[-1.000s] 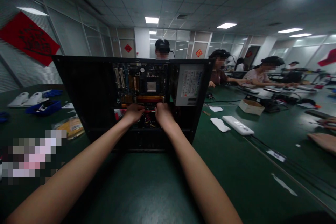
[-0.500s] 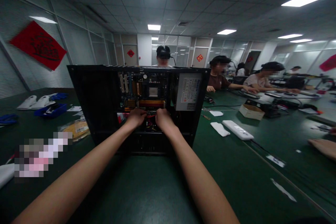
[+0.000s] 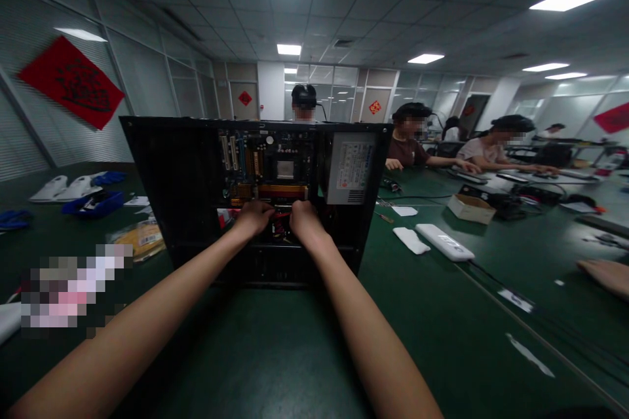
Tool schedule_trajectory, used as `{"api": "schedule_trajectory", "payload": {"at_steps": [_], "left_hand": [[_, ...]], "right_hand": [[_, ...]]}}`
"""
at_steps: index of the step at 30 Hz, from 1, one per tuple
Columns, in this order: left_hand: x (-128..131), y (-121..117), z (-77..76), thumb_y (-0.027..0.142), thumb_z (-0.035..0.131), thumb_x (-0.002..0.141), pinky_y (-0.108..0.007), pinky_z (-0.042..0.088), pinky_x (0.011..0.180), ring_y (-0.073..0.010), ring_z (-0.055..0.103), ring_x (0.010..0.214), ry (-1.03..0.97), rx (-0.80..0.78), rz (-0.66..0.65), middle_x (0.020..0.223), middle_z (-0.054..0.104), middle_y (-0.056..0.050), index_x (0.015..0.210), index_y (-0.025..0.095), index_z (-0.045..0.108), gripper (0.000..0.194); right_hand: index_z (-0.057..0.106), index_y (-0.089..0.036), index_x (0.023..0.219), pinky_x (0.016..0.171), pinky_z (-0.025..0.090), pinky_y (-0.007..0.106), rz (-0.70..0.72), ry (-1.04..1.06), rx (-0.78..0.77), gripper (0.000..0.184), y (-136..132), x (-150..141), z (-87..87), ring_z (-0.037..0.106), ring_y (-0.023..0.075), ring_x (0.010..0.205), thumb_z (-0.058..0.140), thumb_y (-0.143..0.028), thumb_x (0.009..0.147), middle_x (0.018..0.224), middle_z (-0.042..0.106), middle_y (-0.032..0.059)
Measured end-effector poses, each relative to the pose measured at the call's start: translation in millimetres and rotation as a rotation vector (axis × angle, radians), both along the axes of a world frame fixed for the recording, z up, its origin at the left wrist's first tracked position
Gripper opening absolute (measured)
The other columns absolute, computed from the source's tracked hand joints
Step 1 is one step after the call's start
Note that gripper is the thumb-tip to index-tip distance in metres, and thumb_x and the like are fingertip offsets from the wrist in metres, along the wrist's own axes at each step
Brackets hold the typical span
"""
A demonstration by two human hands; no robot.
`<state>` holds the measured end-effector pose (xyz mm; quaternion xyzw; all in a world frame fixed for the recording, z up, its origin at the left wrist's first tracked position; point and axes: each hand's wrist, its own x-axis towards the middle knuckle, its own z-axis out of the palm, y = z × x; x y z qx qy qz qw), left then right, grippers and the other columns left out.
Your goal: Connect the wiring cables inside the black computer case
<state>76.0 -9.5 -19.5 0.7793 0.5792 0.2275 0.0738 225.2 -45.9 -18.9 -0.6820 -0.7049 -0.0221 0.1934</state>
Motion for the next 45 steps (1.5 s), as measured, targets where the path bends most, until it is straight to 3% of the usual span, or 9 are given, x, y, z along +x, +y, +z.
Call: {"api": "schedule_trajectory", "payload": {"at_steps": [6,17,24,32,45], "left_hand": [[1.1,0.4,4.5,0.027,0.054,0.094,-0.026,0.047,0.083,-0.0216,0.070,0.099,-0.001,-0.025,-0.018,0.104,0.077,-0.012,0.100,0.016,0.080,0.029],[0.7,7.6,-1.6,0.024,0.053,0.092,-0.026,0.047,0.084,-0.0207,0.070,0.094,0.005,-0.034,-0.040,0.098,0.078,-0.010,0.098,0.016,0.080,0.028],[2.1,9.1,-2.6,0.025,0.053,0.092,-0.026,0.047,0.079,-0.0214,0.071,0.094,-0.048,-0.076,0.005,0.099,0.078,-0.012,0.097,0.014,0.080,0.029],[3.8,10.5,-3.7,0.030,0.054,0.093,-0.026,0.049,0.081,-0.0222,0.071,0.097,-0.083,-0.081,0.041,0.102,0.078,-0.013,0.100,0.016,0.080,0.030],[4.2,10.7,-3.8,0.031,0.055,0.092,-0.028,0.050,0.082,-0.0235,0.071,0.099,-0.110,-0.103,0.072,0.104,0.077,-0.012,0.100,0.018,0.079,0.029]], "right_hand": [[0.073,-0.009,0.102,0.080,0.049,0.026,-0.017,0.004,-0.009,0.026,-3.7,-1.0,4.1,0.070,0.0242,0.099,0.049,-0.011,0.093,0.104,0.073,0.0191],[0.072,-0.008,0.112,0.081,0.051,0.028,-0.043,0.037,-0.101,0.031,-1.1,-3.4,4.8,0.070,0.0270,0.103,0.047,-0.009,0.093,0.109,0.071,0.0223],[0.073,-0.010,0.109,0.080,0.051,0.029,-0.044,0.038,-0.104,0.029,3.2,-3.0,3.1,0.070,0.0284,0.104,0.049,-0.010,0.092,0.108,0.072,0.0209],[0.073,-0.014,0.109,0.079,0.052,0.031,-0.112,0.051,-0.097,0.030,4.5,2.2,3.3,0.071,0.0284,0.102,0.050,-0.027,0.096,0.109,0.072,0.0191],[0.073,-0.013,0.109,0.078,0.054,0.032,-0.114,0.005,-0.113,0.029,0.2,-2.5,6.5,0.071,0.0298,0.101,0.050,-0.023,0.094,0.110,0.072,0.0211]]}}
